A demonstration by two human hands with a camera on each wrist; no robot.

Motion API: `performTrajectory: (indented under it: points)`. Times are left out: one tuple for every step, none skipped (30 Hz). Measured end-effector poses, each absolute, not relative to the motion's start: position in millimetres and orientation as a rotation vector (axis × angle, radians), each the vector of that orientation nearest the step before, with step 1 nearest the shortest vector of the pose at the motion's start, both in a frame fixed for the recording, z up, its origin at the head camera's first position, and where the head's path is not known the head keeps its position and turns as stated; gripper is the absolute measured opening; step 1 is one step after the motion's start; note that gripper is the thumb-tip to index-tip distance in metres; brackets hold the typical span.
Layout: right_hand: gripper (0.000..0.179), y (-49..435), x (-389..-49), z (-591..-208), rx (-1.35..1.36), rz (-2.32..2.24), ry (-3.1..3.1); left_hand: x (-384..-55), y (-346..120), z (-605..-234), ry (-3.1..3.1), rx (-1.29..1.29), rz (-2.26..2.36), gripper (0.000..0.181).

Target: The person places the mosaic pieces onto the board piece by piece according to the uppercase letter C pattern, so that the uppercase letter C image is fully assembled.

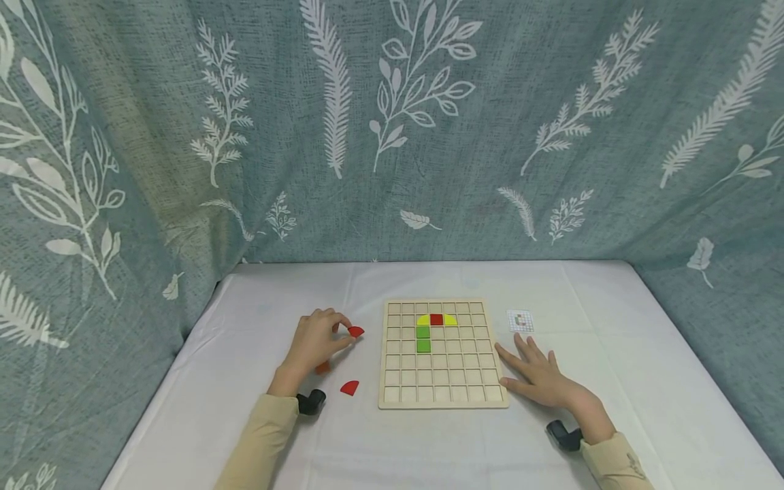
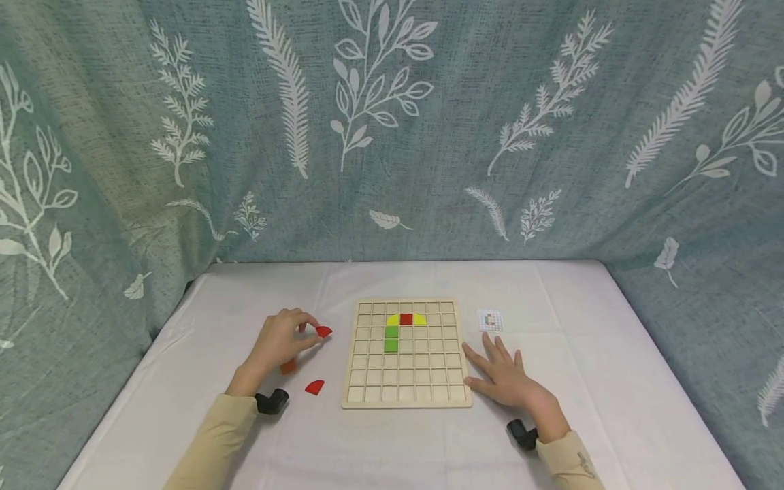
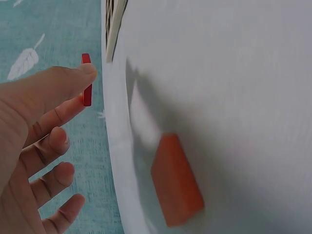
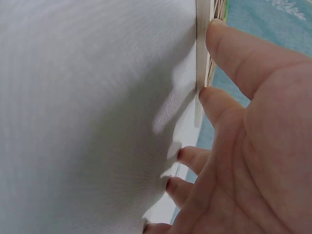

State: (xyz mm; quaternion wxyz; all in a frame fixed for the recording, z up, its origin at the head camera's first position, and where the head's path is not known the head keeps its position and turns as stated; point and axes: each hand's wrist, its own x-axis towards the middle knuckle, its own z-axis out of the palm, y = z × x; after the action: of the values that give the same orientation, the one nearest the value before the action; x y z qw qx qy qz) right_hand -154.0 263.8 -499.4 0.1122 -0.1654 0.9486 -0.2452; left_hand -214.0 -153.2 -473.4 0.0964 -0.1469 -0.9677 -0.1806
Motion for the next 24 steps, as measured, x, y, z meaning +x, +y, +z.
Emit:
performTrajectory:
  points:
    - [0.065,263,-154,-499,-0.486,-0.721,2.785,-213,-151,-474,-2.864,-0.44,-0.541,0.021]
    - [0.065,263,-153,-498,-0.486,-0.721,2.784,-213,-150,-474,-2.863,-0.445,-0.548,0.02]
    - [0.065,263,-153,-497,-0.486,-0.723,2.784,-213,-148,-474,-2.865,-0.446,-0.55,0.02]
    - [0.065,263,-153,-497,-0.487,-0.719,2.783,-212,-146,-474,-2.866,-0.446,-0.555,0.02]
    - [0.065,263,-153,-496,-0.488,-0.719,2.782,-211,-145,-474,-2.868,-0.451,-0.557,0.02]
    - [0.064,262,-152,-496,-0.491,-0.717,2.785,-211,-143,-474,-2.872,-0.451,-0.558,0.02]
    - [0.064,262,-152,-496,-0.489,-0.715,2.783,-210,-141,-474,-2.877,-0.45,-0.558,0.02]
    - [0.064,262,-152,-496,-0.488,-0.712,2.783,-210,-140,-474,-2.88,-0.452,-0.557,0.02]
    - [0.064,262,-152,-496,-0.488,-0.712,2.783,-209,-139,-474,-2.883,-0.455,-0.554,0.019]
    - [0.064,262,-152,-495,-0.489,-0.711,2.782,-209,-137,-475,-2.883,-0.458,-0.553,0.019]
    - [0.064,261,-152,-495,-0.49,-0.714,2.781,-209,-136,-475,-2.883,-0.46,-0.553,0.019]
    - [0.064,261,-152,-496,-0.492,-0.715,2.781,-209,-135,-476,-2.883,-0.46,-0.555,0.019]
    - [0.064,261,-152,-496,-0.493,-0.714,2.778,-208,-134,-476,-2.878,-0.464,-0.556,0.019]
    - [0.064,261,-151,-496,-0.494,-0.708,2.78,-208,-133,-476,-2.875,-0.469,-0.561,0.019]
    - [0.064,261,-151,-496,-0.495,-0.706,2.78,-208,-132,-475,-2.872,-0.471,-0.565,0.019]
    - [0.064,262,-152,-496,-0.497,-0.705,2.781,-207,-131,-475,-2.87,-0.475,-0.568,0.019]
    - [0.064,262,-152,-496,-0.498,-0.705,2.782,-206,-130,-474,-2.87,-0.48,-0.571,0.019]
    - [0.064,262,-152,-496,-0.499,-0.704,2.784,-206,-128,-474,-2.87,-0.484,-0.573,0.019]
    - [0.064,262,-152,-496,-0.498,-0.703,2.785,-205,-127,-474,-2.871,-0.489,-0.574,0.019]
    - [0.064,262,-152,-497,-0.499,-0.703,2.786,-205,-126,-474,-2.871,-0.495,-0.576,0.019]
    - [0.064,263,-152,-497,-0.5,-0.705,2.787,-204,-124,-473,-2.871,-0.5,-0.573,0.019]
    - [0.064,263,-152,-497,-0.501,-0.708,2.787,-204,-123,-474,-2.872,-0.505,-0.571,0.019]
    - [0.064,263,-152,-497,-0.498,-0.708,2.787,-203,-122,-474,-2.87,-0.51,-0.573,0.019]
    - [0.064,263,-152,-497,-0.501,-0.708,2.787,-203,-120,-474,-2.868,-0.515,-0.576,0.019]
